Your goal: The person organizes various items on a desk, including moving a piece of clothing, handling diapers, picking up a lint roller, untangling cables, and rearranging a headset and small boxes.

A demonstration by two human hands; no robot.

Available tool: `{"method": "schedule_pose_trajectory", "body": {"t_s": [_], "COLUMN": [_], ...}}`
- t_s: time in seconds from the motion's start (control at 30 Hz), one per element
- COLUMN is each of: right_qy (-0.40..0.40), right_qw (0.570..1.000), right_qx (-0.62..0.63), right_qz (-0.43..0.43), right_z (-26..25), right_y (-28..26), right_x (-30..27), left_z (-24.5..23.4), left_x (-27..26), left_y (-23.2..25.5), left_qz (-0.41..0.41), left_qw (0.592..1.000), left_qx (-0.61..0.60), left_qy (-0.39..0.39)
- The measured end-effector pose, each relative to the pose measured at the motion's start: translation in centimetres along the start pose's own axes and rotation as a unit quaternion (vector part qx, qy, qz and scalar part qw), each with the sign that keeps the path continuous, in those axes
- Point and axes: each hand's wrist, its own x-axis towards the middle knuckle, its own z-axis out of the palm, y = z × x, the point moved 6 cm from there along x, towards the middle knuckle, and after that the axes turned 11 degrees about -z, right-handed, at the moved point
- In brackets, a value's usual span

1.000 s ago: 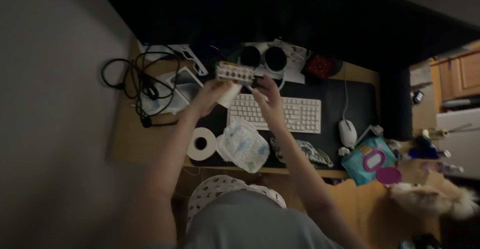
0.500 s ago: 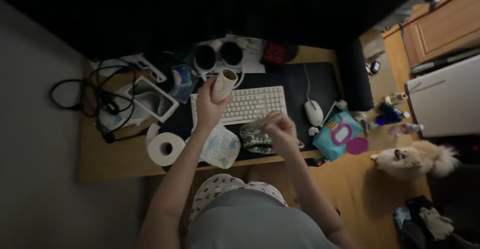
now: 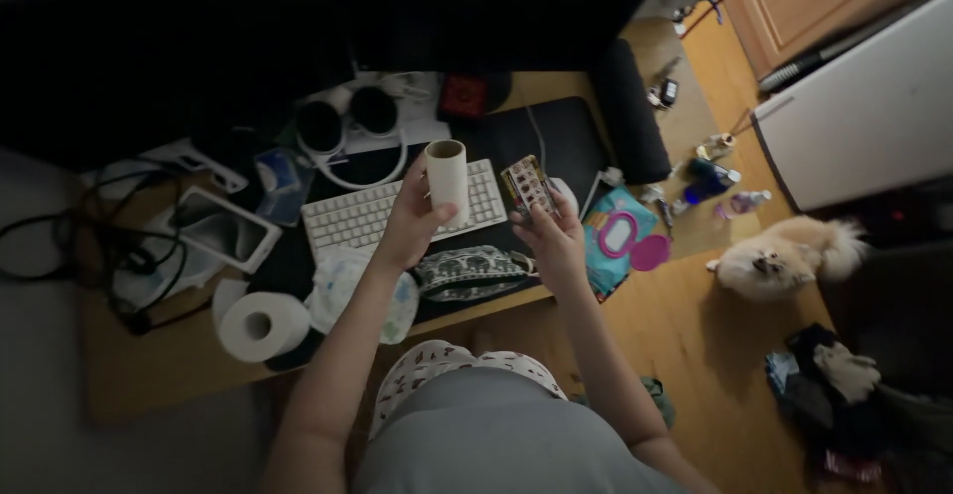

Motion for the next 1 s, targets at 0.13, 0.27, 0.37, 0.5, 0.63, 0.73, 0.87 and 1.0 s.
{"method": "schedule_pose_trajectory", "body": {"t_s": [0.13,0.27,0.37,0.5,0.63,0.73,0.87,1.0], "right_qy": [0.016,0.046,0.123,0.315,0.151,0.049,0.097,0.132], "right_qw": [1.000,0.989,0.942,0.858,0.945,0.984,0.960,0.963], "right_qx": [0.016,0.112,0.273,0.385,0.280,0.106,0.043,0.026], "right_qz": [-0.004,0.079,0.153,0.127,0.078,0.133,0.258,0.234], "right_z": [-1.3,-9.2,-17.8,-23.8,-20.3,-17.7,-19.0,-22.6], "right_y": [-0.7,3.0,8.9,9.6,4.2,3.1,4.2,3.1], "right_x": [0.3,2.8,5.6,7.6,5.8,1.1,-4.9,-8.6], "left_z": [2.0,2.2,1.7,2.4,4.7,6.1,7.1,6.9], "left_x": [1.0,2.9,4.7,7.9,12.7,17.1,23.0,27.9], "left_y": [-1.9,-5.4,-9.4,-14.9,-20.4,-24.7,-31.3,-35.2], "left_qz": [-0.038,-0.094,-0.185,-0.295,-0.343,-0.312,-0.311,-0.284], "left_qw": [0.998,0.995,0.979,0.934,0.908,0.918,0.889,0.847], "left_qx": [-0.053,-0.043,0.029,0.147,0.200,0.201,0.281,0.380], "left_qy": [-0.024,0.009,0.086,0.139,0.137,0.138,0.184,0.239]}}
